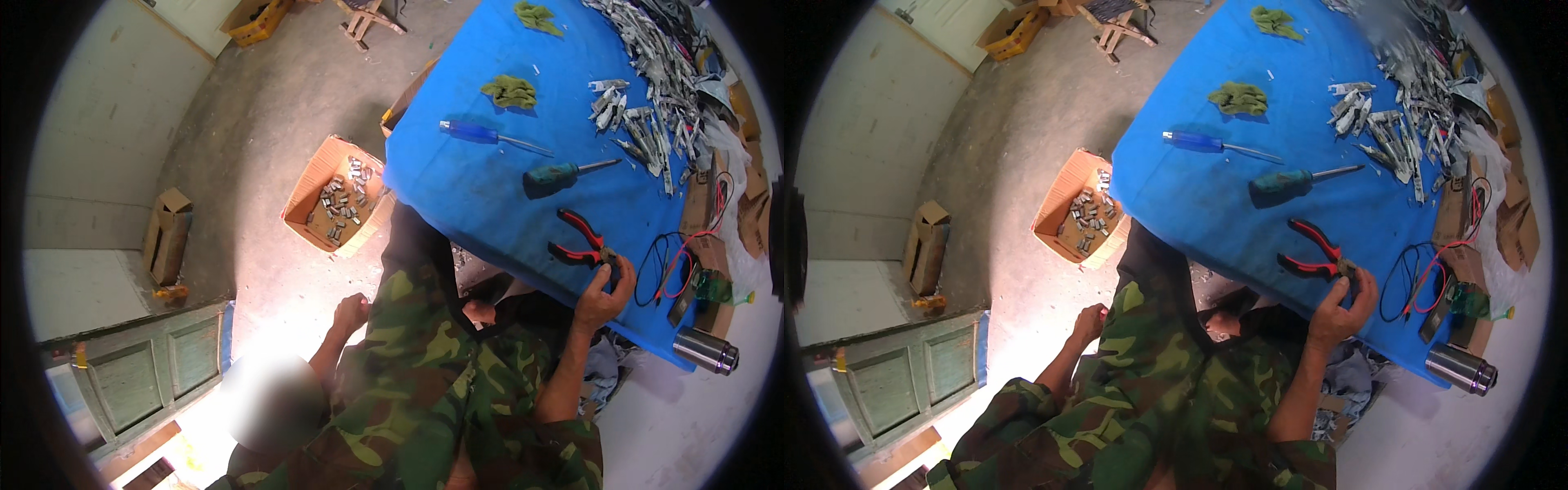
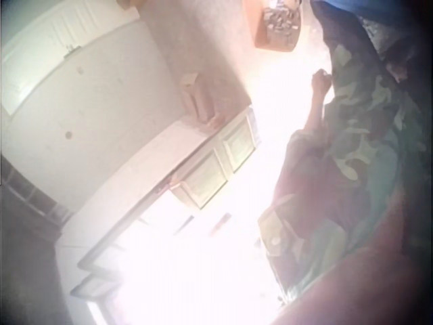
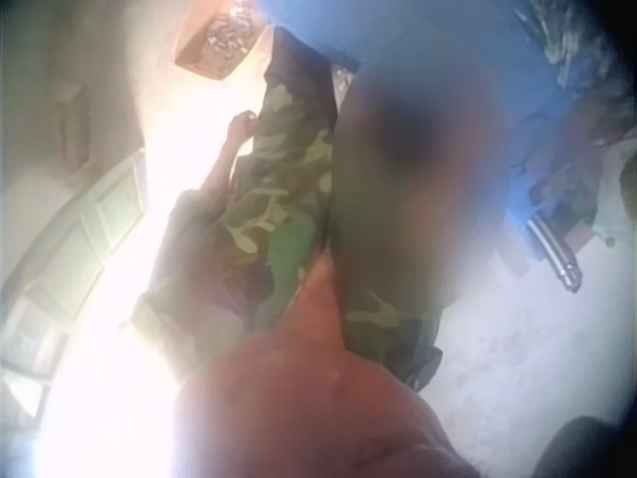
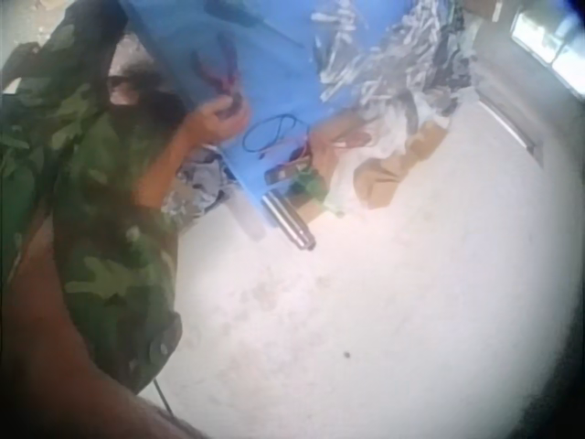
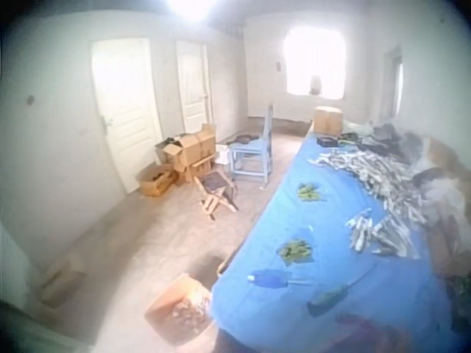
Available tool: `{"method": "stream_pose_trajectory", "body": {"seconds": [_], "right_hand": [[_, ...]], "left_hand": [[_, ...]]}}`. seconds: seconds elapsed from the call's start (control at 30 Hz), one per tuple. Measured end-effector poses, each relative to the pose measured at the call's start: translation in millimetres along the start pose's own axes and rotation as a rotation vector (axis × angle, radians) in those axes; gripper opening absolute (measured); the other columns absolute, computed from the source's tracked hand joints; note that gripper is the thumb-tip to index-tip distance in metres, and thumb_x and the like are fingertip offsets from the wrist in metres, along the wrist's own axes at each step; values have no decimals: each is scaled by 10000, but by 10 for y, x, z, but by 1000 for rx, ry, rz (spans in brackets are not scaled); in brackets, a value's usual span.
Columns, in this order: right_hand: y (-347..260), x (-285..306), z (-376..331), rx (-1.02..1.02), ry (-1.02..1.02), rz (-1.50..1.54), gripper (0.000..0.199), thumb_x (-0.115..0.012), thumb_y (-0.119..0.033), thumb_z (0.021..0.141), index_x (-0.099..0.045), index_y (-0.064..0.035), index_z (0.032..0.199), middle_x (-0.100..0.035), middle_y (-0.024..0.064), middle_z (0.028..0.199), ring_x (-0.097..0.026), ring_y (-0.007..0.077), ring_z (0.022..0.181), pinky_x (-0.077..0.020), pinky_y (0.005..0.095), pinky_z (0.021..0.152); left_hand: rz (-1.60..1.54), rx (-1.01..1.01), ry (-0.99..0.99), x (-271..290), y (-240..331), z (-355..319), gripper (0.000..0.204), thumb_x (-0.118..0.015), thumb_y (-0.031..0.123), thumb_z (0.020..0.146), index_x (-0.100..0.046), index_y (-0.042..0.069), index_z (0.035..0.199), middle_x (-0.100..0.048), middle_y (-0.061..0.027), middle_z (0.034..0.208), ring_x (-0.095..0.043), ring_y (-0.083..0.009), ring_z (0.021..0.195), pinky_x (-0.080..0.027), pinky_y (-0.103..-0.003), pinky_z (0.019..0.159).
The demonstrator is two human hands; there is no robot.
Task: The person assembles small metal and plastic components by hand and using a screwdriver, then uses pliers to manipulate parts and multimeter probes to test the assembly.
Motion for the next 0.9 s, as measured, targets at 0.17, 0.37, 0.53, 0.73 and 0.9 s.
{"method": "stream_pose_trajectory", "body": {"seconds": [0.17,0.37,0.53,0.73,0.9], "right_hand": [[7,-33,-15,25,10,-98,256,-624,-32,931,-667,50,1169,-647,191,1234,-617,353,1164,-486,442,1027],[6,-53,-26,0,-30,-113,271,-611,-50,949,-668,42,1198,-644,191,1267,-606,350,1195,-460,443,1057],[-72,-67,-33,-45,-52,-99,291,-597,-53,956,-661,33,1226,-643,185,1275,-602,347,1204,-450,444,1068],[91,-81,-42,55,-45,-180,290,-594,-50,952,-657,32,1223,-645,182,1274,-607,347,1196,-458,447,1058],[228,-83,-73,31,-65,-115,278,-591,-45,946,-649,36,1206,-653,181,1229,-622,348,1148,-474,441,1033]], "left_hand": [[-8,-34,16,-244,-70,78,213,-675,279,904,-714,85,980,-736,-185,888,-716,-395,874,-554,-475,759],[-109,-3,-17,-446,-84,121,235,-609,282,896,-714,93,988,-723,-236,917,-694,-460,918,-542,-549,806],[-135,65,-48,-583,-242,47,253,-599,275,892,-712,73,994,-727,-233,963,-692,-453,947,-549,-543,817],[-72,136,-55,-769,-580,-38,261,-593,295,897,-714,85,995,-732,-220,985,-697,-443,956,-555,-553,831],[-86,138,-55,-692,-677,64,259,-588,294,900,-706,69,953,-728,-225,965,-694,-453,946,-551,-563,832]]}}
Point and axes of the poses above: each hand's wrist, its own z-axis towards the middle knuckle, its own x-axis out of the back of the hand, y = z × x, the point moved 2 cm from there along z, towards the middle knuckle
